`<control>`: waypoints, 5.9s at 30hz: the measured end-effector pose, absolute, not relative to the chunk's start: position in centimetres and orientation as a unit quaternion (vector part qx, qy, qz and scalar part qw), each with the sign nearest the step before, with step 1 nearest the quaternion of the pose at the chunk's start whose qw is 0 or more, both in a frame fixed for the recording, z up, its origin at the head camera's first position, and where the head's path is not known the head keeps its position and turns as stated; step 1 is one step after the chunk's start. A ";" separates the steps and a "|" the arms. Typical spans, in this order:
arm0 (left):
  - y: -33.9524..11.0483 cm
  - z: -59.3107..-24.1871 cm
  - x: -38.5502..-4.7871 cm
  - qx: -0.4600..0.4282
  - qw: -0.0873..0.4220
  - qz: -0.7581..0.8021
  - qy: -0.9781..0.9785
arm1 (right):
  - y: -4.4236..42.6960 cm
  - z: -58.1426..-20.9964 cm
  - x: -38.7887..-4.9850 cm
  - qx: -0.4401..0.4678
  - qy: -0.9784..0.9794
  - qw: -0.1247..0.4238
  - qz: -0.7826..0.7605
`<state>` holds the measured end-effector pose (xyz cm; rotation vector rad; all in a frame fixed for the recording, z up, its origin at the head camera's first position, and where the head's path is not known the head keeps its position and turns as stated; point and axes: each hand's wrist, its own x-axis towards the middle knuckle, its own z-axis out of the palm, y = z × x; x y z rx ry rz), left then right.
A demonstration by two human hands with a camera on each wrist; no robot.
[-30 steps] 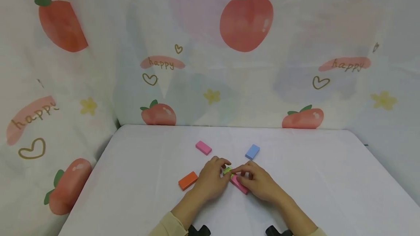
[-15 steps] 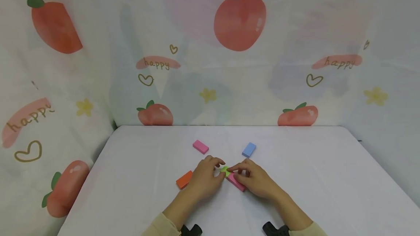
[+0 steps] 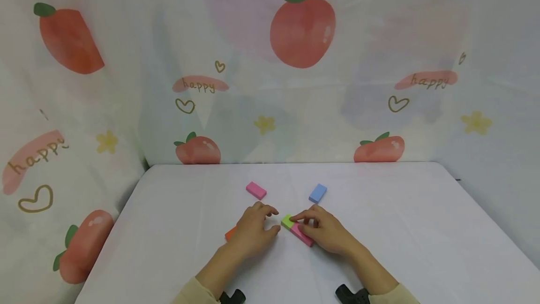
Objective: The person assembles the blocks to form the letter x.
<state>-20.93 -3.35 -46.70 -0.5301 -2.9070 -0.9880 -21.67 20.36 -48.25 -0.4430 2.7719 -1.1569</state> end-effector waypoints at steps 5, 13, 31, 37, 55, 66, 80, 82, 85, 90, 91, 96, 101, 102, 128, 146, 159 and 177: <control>-4.2 -46.6 -20.8 -0.177 0.020 -0.307 -0.935 | 20.3 -48.3 -21.6 -0.143 0.911 0.057 -0.383; -5.4 -46.5 -20.7 -0.161 0.024 -0.292 -0.943 | 20.3 -48.3 -21.5 -0.131 0.908 0.066 -0.393; -7.5 -46.5 -20.4 -0.128 0.014 -0.285 -0.950 | 20.4 -48.4 -21.7 -0.138 0.908 0.056 -0.391; -8.4 -46.6 -20.3 -0.115 0.016 -0.292 -0.949 | 20.4 -48.5 -21.8 -0.142 0.908 0.056 -0.391; -9.6 -46.5 -20.1 -0.074 0.001 -0.303 -0.950 | 20.5 -48.6 -21.8 -0.149 0.908 0.051 -0.387; -10.1 -46.5 -19.9 -0.066 -0.019 -0.304 -0.950 | 20.5 -48.8 -21.7 -0.145 0.909 0.053 -0.387; -9.9 -46.7 -19.8 -0.072 -0.027 -0.319 -0.945 | 20.4 -48.7 -21.7 -0.135 0.908 0.059 -0.392; -9.8 -46.7 -19.9 -0.072 -0.030 -0.321 -0.944 | 20.4 -48.7 -21.7 -0.135 0.908 0.058 -0.393; -9.6 -46.7 -19.9 -0.072 -0.035 -0.321 -0.944 | 20.4 -48.6 -21.6 -0.136 0.906 0.061 -0.396; -9.3 -46.4 -19.8 -0.078 -0.037 -0.320 -0.944 | 20.3 -48.4 -21.6 -0.135 0.905 0.063 -0.398; -9.2 -46.4 -19.8 -0.079 -0.036 -0.319 -0.944 | 20.3 -48.4 -21.6 -0.136 0.906 0.062 -0.397; -9.1 -46.4 -19.8 -0.083 -0.031 -0.318 -0.944 | 20.3 -48.3 -21.6 -0.135 0.907 0.062 -0.393; -9.1 -46.4 -19.9 -0.084 -0.031 -0.316 -0.944 | 20.3 -48.2 -21.6 -0.134 0.907 0.063 -0.393; -9.1 -46.4 -19.9 -0.086 -0.029 -0.316 -0.945 | 20.3 -48.2 -21.6 -0.135 0.908 0.063 -0.393; -8.3 -46.3 -20.1 -0.090 -0.045 -0.309 -0.946 | 20.3 -48.3 -21.5 -0.132 0.908 0.065 -0.393; -7.8 -46.3 -20.1 -0.085 -0.050 -0.310 -0.946 | 20.3 -48.2 -21.6 -0.134 0.903 0.071 -0.402; -7.3 -46.4 -20.1 -0.093 -0.051 -0.311 -0.944 | 20.4 -48.3 -21.6 -0.130 0.908 0.070 -0.393; -7.0 -46.4 -20.2 -0.096 -0.051 -0.307 -0.946 | 20.5 -48.1 -21.5 -0.137 0.906 0.072 -0.395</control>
